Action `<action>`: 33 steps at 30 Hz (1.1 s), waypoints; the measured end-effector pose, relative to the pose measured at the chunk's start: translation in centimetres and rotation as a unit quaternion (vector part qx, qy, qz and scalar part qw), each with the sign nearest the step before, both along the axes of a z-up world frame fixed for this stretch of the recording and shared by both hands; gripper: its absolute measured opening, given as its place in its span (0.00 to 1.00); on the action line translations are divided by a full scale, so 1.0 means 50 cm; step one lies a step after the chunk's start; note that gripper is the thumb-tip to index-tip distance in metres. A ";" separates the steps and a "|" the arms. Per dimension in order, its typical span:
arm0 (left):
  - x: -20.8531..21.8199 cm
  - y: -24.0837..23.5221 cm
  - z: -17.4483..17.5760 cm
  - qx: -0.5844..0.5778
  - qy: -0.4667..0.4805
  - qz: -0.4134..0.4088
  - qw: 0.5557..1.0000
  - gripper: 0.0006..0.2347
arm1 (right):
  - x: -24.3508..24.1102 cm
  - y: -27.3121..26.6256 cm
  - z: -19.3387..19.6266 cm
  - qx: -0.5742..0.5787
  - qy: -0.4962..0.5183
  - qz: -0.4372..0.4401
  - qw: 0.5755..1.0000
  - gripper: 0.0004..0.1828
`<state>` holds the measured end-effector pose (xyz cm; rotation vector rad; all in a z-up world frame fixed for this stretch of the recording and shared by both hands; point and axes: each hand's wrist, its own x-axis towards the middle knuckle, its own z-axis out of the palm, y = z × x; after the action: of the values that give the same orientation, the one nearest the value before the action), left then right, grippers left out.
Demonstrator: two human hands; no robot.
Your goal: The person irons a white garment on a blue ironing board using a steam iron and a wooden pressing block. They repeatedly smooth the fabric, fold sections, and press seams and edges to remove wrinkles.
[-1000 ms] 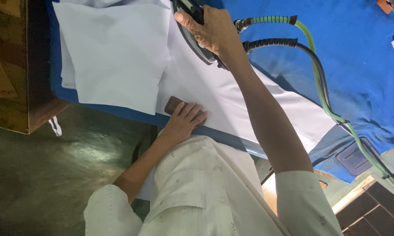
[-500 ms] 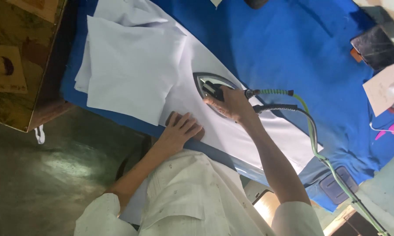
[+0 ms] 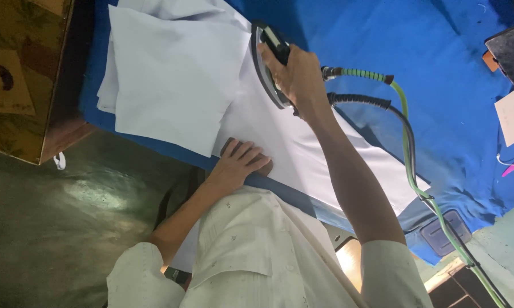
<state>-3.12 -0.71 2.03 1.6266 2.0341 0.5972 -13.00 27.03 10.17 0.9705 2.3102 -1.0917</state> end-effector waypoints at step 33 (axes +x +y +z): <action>-0.107 0.130 0.030 0.072 0.165 -0.045 0.983 0.27 | 0.044 0.102 0.002 -0.025 0.031 -0.018 0.999 0.39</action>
<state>-8.47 5.81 3.53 2.0059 2.1721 0.4755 -10.80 32.15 10.25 0.9752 2.3103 -1.2033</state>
